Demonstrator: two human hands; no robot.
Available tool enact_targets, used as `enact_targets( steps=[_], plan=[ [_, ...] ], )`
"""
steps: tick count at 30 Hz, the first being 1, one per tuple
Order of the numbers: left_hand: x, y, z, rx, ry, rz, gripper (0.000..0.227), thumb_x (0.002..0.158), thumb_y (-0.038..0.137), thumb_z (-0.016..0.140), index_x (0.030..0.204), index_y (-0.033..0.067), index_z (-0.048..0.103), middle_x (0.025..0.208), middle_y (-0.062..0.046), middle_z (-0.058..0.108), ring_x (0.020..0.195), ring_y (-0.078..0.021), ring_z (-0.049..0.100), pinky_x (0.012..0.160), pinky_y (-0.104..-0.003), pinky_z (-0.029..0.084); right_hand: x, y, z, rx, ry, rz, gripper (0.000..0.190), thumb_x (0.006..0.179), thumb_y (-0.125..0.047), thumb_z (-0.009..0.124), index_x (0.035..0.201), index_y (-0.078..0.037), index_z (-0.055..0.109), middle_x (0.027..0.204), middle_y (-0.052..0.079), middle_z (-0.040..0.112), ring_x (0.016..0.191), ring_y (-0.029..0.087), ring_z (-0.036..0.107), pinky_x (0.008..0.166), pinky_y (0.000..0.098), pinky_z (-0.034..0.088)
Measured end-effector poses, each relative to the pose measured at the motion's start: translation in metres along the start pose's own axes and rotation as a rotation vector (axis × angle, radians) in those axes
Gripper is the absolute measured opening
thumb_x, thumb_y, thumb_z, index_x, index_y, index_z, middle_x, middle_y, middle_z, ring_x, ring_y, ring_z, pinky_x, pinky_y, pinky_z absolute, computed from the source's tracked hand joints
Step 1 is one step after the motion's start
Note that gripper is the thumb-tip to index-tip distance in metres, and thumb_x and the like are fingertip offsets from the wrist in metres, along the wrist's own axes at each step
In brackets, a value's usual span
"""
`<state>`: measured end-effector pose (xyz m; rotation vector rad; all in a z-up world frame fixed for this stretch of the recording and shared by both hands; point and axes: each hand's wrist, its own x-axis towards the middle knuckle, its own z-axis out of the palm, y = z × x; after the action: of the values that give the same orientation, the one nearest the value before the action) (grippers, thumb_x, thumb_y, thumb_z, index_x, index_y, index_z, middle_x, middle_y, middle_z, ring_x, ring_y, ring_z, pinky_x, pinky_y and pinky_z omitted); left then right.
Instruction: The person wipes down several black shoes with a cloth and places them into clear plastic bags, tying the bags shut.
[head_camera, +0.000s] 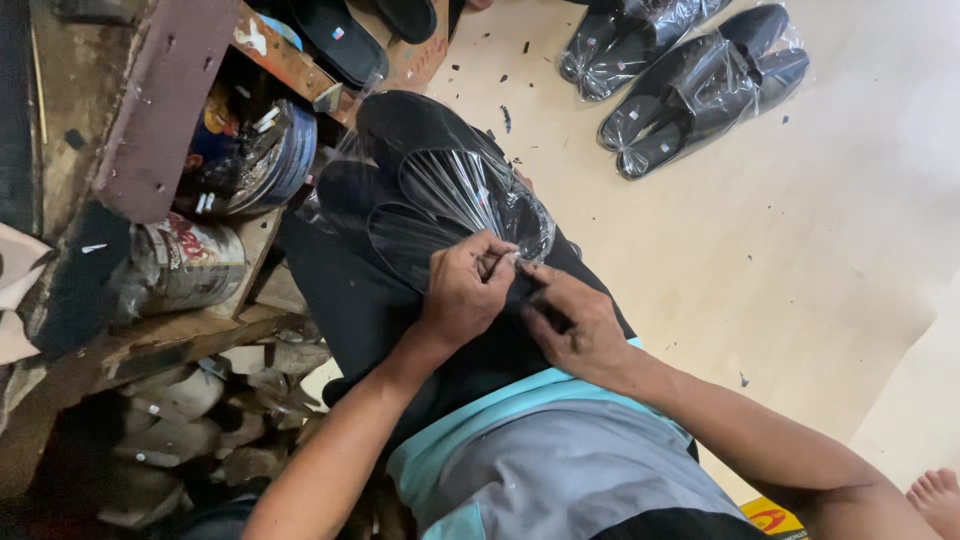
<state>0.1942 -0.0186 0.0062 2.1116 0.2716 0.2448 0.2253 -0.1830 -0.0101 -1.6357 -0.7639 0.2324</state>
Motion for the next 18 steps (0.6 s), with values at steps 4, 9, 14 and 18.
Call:
enact_targets(
  steps=[4, 9, 14, 18],
  plan=[
    [0.000, -0.003, -0.003, -0.205, -0.140, -0.248, 0.011, 0.077, 0.009, 0.062, 0.085, 0.0050, 0.067, 0.056, -0.009, 0.063, 0.055, -0.0160, 0.063, 0.051, -0.030, 0.049, 0.009, 0.005, 0.000, -0.165, 0.130, 0.049, 0.011, 0.076, -0.009, 0.073, 0.084, -0.003, 0.069, 0.083, 0.017, 0.068, 0.078, 0.033, 0.068, 0.061, 0.0372, 0.053],
    [0.005, -0.010, 0.001, -0.372, -0.182, -0.299, 0.015, 0.078, 0.008, 0.061, 0.090, 0.0028, 0.067, 0.064, -0.009, 0.065, 0.060, -0.0133, 0.062, 0.058, -0.029, 0.051, 0.016, 0.010, 0.002, -0.219, 0.101, -0.042, 0.018, 0.076, -0.008, 0.071, 0.091, 0.000, 0.064, 0.078, 0.015, 0.060, 0.064, 0.030, 0.063, 0.052, 0.0349, 0.050],
    [0.006, -0.015, -0.003, -0.469, -0.223, -0.297, 0.016, 0.080, 0.006, 0.058, 0.093, 0.0022, 0.066, 0.067, -0.009, 0.064, 0.058, -0.0098, 0.057, 0.057, -0.025, 0.051, 0.013, 0.029, 0.005, -0.356, 0.082, -0.169, 0.017, 0.085, -0.016, 0.065, 0.093, -0.001, 0.063, 0.075, 0.010, 0.048, 0.056, 0.028, 0.056, 0.046, 0.0335, 0.045],
    [0.007, 0.002, -0.010, -0.141, -0.227, -0.049, 0.014, 0.086, 0.008, 0.052, 0.092, 0.0057, 0.065, 0.074, -0.016, 0.065, 0.071, -0.0325, 0.065, 0.063, -0.040, 0.051, 0.021, 0.023, 0.005, -0.407, 0.062, -0.193, 0.013, 0.084, -0.014, 0.065, 0.087, -0.002, 0.063, 0.078, 0.013, 0.048, 0.063, 0.033, 0.057, 0.054, 0.0365, 0.046]
  ],
)
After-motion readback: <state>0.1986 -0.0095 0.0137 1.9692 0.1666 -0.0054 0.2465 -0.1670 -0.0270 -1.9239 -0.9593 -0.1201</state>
